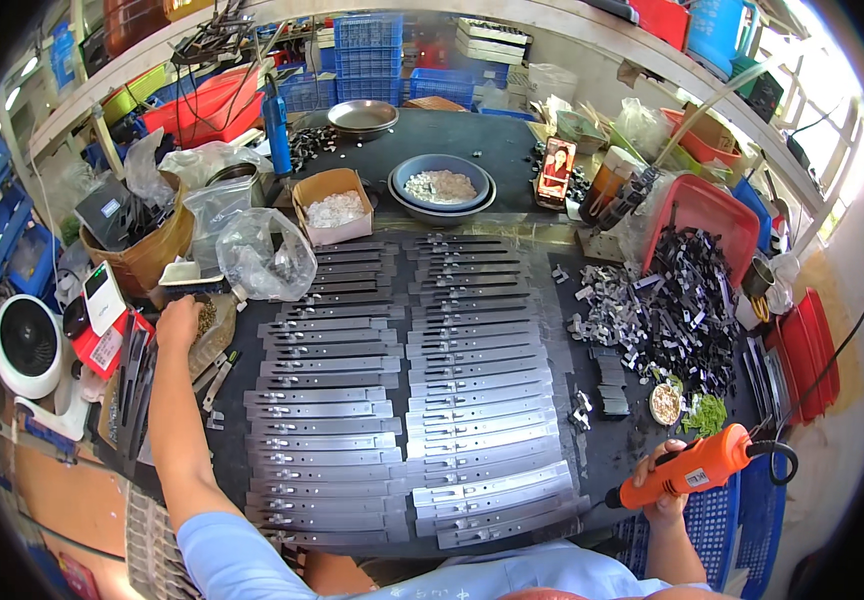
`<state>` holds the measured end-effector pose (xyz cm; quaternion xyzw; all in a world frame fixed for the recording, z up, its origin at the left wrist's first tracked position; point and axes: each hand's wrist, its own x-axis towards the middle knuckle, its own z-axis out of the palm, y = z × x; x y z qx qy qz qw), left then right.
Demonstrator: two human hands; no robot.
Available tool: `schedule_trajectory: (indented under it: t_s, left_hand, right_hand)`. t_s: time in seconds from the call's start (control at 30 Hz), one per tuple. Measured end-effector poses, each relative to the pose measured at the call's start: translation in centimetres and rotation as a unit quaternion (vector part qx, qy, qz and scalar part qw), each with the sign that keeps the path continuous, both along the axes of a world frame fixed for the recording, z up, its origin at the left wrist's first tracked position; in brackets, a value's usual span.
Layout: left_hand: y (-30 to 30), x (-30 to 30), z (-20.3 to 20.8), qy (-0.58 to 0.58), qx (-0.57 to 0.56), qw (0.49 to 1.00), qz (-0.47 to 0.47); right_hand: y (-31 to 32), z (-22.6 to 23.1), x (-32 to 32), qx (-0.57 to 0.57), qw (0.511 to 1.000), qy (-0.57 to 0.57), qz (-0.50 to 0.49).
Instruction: Assembling small plastic components onto metal strips using an electric screwdriver.
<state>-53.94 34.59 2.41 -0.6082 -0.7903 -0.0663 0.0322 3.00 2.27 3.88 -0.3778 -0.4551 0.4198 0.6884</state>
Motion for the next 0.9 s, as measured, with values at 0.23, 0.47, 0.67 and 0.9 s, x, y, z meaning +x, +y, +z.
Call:
schedule_trajectory:
  t_s: [0.23, 0.47, 0.67, 0.9]
  left_hand:
    - [-0.1, -4.2, -1.4, -0.149, 0.218, 0.965, -0.002]
    - [-3.1, -8.2, -1.4, -0.937, 0.302, 0.168, 0.049]
    - [-8.5, 2.2, 0.6, -0.965, 0.239, 0.111, -0.016]
    - [-23.9, 25.5, 0.8, -0.943, 0.006, 0.334, 0.002]
  right_hand:
    - [-1.3, -0.4, 0.2, 0.029, 0.999, -0.009, 0.017]
    - [-0.6, -2.5, 2.9, 0.015, 0.993, 0.049, 0.110]
    - [0.1, 0.0, 1.3, -0.008, 0.999, 0.035, 0.018]
    - [-0.6, -0.1, 2.3, -0.003, 0.993, -0.107, 0.044]
